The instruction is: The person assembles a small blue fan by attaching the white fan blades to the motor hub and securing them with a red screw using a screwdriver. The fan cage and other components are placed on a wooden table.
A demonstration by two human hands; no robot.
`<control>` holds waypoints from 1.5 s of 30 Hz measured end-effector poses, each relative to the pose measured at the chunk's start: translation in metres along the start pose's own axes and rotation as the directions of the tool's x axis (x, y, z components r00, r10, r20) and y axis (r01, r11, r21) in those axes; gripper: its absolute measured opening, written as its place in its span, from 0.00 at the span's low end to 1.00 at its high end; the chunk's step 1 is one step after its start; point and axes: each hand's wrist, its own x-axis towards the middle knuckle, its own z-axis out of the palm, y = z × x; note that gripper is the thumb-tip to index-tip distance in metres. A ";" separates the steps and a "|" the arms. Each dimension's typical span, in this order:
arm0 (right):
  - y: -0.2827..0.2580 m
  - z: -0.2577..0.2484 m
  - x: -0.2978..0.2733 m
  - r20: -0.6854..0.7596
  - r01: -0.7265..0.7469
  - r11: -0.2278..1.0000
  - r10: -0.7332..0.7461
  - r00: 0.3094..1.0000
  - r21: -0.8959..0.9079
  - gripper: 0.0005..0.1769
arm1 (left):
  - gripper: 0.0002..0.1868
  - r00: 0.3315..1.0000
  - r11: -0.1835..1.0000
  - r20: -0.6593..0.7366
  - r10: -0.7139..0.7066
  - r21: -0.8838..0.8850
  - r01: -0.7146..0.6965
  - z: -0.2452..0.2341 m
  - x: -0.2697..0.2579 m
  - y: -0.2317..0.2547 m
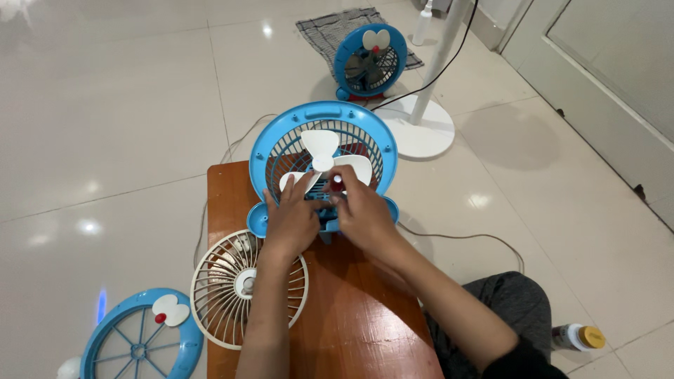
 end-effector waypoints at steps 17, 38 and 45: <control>-0.004 0.005 -0.014 -0.224 0.039 0.999 -0.043 0.974 -0.019 0.28 | 0.22 0.997 0.998 -0.070 0.017 0.063 -0.013 -0.005 -0.002 0.021; 0.005 0.003 -0.016 -0.245 0.018 0.987 0.022 0.969 0.163 0.22 | 0.14 0.872 0.735 -0.490 -0.018 -0.598 -0.321 -0.027 -0.004 0.015; 0.008 0.004 -0.017 -0.140 -0.015 0.999 0.020 0.990 0.034 0.08 | 0.16 0.847 0.708 -0.498 0.186 -0.530 -0.467 -0.036 -0.010 0.030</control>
